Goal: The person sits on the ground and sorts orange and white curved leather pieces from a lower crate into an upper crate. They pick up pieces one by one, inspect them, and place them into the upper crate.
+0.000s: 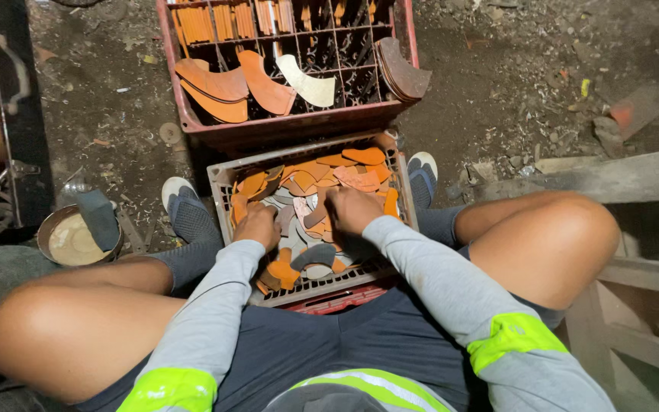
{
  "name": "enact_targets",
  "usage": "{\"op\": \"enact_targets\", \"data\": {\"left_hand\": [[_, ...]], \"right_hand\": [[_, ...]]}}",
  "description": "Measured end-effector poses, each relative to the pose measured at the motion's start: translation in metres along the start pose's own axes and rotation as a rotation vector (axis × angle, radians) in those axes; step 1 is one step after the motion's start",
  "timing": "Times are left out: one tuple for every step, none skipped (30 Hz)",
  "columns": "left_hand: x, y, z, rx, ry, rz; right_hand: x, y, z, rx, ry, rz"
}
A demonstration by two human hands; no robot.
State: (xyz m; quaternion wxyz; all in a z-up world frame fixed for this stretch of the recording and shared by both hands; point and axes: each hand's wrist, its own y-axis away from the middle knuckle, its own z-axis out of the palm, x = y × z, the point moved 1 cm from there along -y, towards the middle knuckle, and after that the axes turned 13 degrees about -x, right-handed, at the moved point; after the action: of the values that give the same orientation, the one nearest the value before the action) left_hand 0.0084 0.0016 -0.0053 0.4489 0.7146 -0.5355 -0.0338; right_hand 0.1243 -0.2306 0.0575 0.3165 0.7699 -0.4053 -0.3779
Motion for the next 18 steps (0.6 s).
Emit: {"op": "enact_targets", "data": {"left_hand": [[0.010,0.004,-0.003,-0.019,-0.048,-0.014],[0.019,0.008,-0.005,-0.037,-0.097,-0.027],[0.027,0.012,-0.009,-0.048,-0.144,-0.045],[0.035,0.018,-0.011,-0.017,-0.185,-0.050],[0.043,0.023,-0.013,0.014,-0.228,-0.049],[0.051,0.025,-0.017,0.046,-0.271,-0.048],[0.058,0.026,-0.021,0.042,-0.302,-0.070],[0.063,0.026,-0.024,0.039,-0.333,-0.091],[0.068,0.027,-0.027,0.033,-0.361,-0.115],[0.070,0.028,-0.032,0.010,-0.327,-0.133],[0.068,0.030,-0.040,-0.014,-0.293,-0.153],[0.066,0.031,-0.047,-0.038,-0.260,-0.174],[0.064,0.032,-0.056,-0.082,-0.240,-0.178],[0.061,0.034,-0.066,-0.126,-0.220,-0.182],[0.058,0.037,-0.071,-0.172,-0.197,-0.189],[0.054,0.041,-0.078,-0.146,-0.116,-0.135],[0.049,0.046,-0.085,-0.117,-0.032,-0.081],[0.046,0.051,-0.090,-0.087,0.051,-0.027]], "right_hand": [[0.004,0.007,-0.005,0.092,-0.007,-0.067],[0.006,0.013,-0.008,0.184,-0.014,-0.135],[0.004,0.017,-0.013,0.278,-0.015,-0.210],[0.000,0.020,-0.015,0.288,0.094,-0.256],[-0.005,0.022,-0.016,0.301,0.203,-0.295],[-0.010,0.022,-0.017,0.313,0.313,-0.334],[-0.014,0.023,-0.016,0.340,0.349,-0.341],[-0.017,0.024,-0.014,0.366,0.385,-0.349],[-0.018,0.025,-0.013,0.389,0.421,-0.358],[-0.017,0.026,-0.014,0.424,0.442,-0.364],[-0.017,0.026,-0.015,0.458,0.462,-0.370],[-0.017,0.027,-0.016,0.493,0.481,-0.376],[-0.016,0.027,-0.018,0.441,0.439,-0.356],[-0.015,0.028,-0.021,0.389,0.396,-0.335],[-0.013,0.029,-0.023,0.333,0.353,-0.316],[-0.013,0.028,-0.028,0.341,0.197,-0.328],[-0.011,0.027,-0.034,0.348,0.043,-0.339],[-0.010,0.026,-0.039,0.353,-0.111,-0.348]]}}
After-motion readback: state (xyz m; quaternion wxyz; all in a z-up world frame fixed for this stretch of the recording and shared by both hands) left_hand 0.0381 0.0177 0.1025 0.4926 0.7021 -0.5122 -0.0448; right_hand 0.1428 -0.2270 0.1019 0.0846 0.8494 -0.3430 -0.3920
